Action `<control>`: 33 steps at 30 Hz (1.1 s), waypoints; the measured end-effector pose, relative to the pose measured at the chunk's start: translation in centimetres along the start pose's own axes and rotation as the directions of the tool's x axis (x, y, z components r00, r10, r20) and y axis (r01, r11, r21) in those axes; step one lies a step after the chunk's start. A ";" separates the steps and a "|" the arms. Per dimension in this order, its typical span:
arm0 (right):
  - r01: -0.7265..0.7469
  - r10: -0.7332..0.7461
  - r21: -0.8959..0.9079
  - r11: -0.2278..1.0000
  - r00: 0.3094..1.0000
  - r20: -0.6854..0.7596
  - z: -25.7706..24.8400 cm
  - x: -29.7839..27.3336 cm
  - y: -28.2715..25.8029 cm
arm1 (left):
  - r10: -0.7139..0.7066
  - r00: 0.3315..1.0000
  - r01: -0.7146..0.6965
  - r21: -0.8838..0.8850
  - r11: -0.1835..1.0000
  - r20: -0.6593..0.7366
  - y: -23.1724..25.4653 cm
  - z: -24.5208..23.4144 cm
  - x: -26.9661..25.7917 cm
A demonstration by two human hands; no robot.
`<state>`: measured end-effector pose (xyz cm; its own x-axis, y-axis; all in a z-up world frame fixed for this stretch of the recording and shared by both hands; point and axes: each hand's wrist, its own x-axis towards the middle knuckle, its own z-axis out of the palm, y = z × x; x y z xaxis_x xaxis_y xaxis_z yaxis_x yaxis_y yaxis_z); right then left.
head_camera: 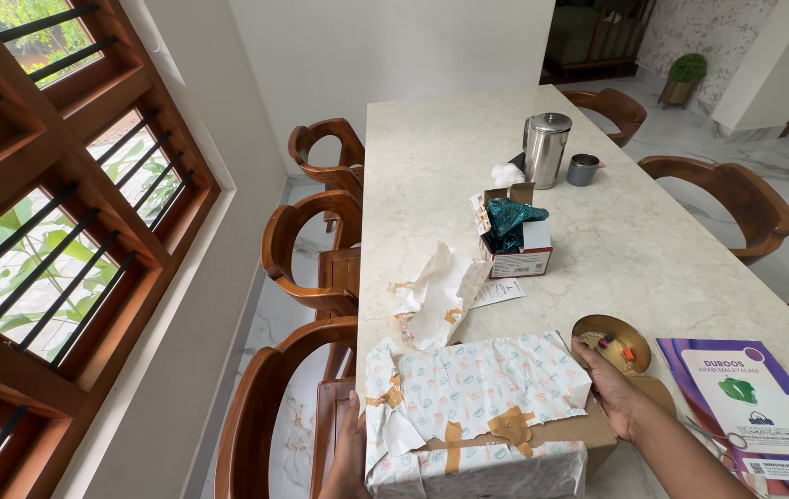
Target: The person wraps a rectangular box with patterned paper on a dining table. They fold the paper edges, apply pieces of brown tape to secure the folds, and smooth the paper. The person uses scissors to cut tape and adjusts the box orientation multiple times.
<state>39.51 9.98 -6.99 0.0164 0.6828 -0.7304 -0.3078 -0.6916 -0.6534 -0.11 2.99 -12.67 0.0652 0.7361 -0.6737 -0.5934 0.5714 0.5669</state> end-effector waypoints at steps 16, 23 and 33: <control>0.025 -0.039 -0.417 0.908 0.999 -0.024 -0.9 1.3 -0.1 | 0.159 0.972 -0.151 -0.055 0.987 0.173 -7.5 -9.7 14.0; 0.050 -0.019 -0.523 0.851 0.998 0.066 -5.5 3.1 -1.2 | 0.197 0.956 -0.160 -0.176 0.971 0.218 -6.3 -8.5 13.4; 0.072 -0.057 -0.172 0.983 0.994 0.091 -5.1 1.0 0.9 | 0.205 0.978 -0.202 -0.079 0.976 0.027 -3.3 -4.3 5.8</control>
<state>44.12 8.87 -9.33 -0.0530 0.7397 -0.6709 -0.1380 -0.6708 -0.7287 -1.18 3.83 -20.53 -0.0361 0.8471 -0.5302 -0.6558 0.3802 0.6522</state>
